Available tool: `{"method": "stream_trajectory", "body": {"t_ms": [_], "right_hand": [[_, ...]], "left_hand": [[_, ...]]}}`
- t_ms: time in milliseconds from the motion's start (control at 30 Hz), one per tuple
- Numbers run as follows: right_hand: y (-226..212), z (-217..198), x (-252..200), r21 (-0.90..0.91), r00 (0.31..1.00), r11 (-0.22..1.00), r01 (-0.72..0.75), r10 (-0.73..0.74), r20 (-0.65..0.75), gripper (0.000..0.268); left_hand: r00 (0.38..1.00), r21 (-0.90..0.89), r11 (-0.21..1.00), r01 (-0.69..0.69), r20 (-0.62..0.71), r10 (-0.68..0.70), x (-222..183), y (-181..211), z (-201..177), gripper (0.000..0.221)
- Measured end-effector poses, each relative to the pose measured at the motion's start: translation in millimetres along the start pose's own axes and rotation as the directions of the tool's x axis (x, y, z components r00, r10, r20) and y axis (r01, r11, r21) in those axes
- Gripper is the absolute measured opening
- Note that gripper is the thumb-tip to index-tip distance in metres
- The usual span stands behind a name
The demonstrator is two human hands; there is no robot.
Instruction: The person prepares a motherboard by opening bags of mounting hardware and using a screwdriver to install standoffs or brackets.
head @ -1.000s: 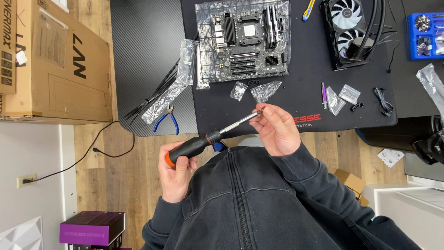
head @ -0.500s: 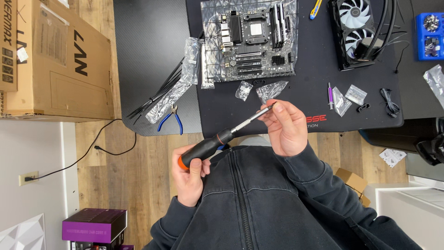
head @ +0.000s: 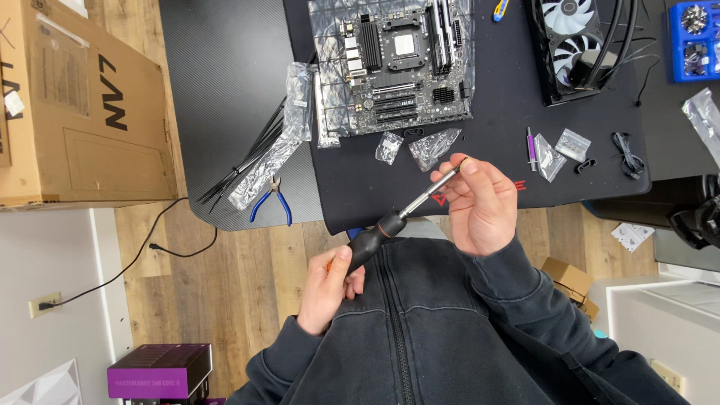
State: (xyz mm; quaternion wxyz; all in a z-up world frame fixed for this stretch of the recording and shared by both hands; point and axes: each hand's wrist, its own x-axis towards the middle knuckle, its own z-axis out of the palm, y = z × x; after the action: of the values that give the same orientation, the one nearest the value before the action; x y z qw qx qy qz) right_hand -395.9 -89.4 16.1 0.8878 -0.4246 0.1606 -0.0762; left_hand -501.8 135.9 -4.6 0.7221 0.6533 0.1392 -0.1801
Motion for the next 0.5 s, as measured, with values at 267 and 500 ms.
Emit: {"method": "stream_trajectory", "body": {"t_ms": [267, 500], "right_hand": [[-8, 6, 17, 0.024, 0.990, 0.993, 0.115, -0.113, -0.083, 0.017], [-47, -10, 57, 0.065, 0.913, 0.977, 0.202, -0.212, 0.348, 0.027]], "left_hand": [[0.942, -0.200, 0.924, 0.327, 0.151, -0.301, 37, 22, 20, 0.077], [0.803, -0.379, 0.775, 0.505, 0.536, -0.261, 77, 8, 34, 0.092]]}}
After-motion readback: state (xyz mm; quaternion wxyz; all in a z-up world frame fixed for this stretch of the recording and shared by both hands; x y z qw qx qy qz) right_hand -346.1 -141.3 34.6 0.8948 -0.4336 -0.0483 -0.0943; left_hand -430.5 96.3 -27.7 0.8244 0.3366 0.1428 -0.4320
